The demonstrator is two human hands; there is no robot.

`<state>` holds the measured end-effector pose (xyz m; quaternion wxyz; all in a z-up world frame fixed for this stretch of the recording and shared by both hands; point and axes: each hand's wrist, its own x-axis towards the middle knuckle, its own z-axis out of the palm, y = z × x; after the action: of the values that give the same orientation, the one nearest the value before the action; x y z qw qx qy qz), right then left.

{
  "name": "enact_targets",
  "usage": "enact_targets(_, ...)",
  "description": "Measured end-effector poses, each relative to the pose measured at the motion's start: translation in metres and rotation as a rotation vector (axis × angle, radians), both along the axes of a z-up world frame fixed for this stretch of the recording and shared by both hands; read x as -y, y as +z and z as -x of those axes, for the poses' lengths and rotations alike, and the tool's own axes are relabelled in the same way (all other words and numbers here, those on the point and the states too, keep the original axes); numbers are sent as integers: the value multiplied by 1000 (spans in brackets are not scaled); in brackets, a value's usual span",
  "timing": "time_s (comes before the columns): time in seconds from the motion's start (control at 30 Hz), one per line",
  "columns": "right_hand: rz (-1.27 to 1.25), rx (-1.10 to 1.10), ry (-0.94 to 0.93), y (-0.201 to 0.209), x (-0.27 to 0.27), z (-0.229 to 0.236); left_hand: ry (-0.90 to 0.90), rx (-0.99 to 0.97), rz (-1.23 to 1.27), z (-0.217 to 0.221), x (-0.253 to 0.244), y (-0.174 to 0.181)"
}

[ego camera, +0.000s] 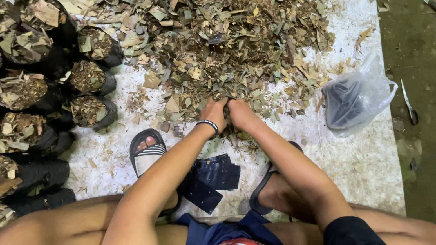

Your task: The person scoops wood chips from a large pile and fills small black plastic pots, placing each filled pot into a growing stack. The person works by hand, handling the chips and pots directly without tools.

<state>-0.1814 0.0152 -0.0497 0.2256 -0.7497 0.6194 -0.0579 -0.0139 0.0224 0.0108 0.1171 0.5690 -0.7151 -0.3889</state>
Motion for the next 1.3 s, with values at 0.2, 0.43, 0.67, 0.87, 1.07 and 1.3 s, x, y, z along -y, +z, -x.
enact_targets(0.2, -661, 311, 58, 22, 17, 20, -13, 34, -43, -16, -5, 3)
enact_targets(0.43, -725, 575, 128, 62, 19, 38, -78, 23, -5, -25, 4, -4)
enact_targets(0.67, -215, 67, -28, 11, 6, 3, -24, -8, 12, -8, -5, -13)
enact_targets(0.87, -193, -22, -4, 1, -2, -2, 9, -23, -35, -5, -10, -24)
enact_targets(1.07, -847, 436, 21, 48, 20, 28, -13, -24, -53, -27, -7, -30)
enact_targets(1.3, -467, 306, 62, 50, 5, 15, -35, -36, -63, -27, -4, -29)
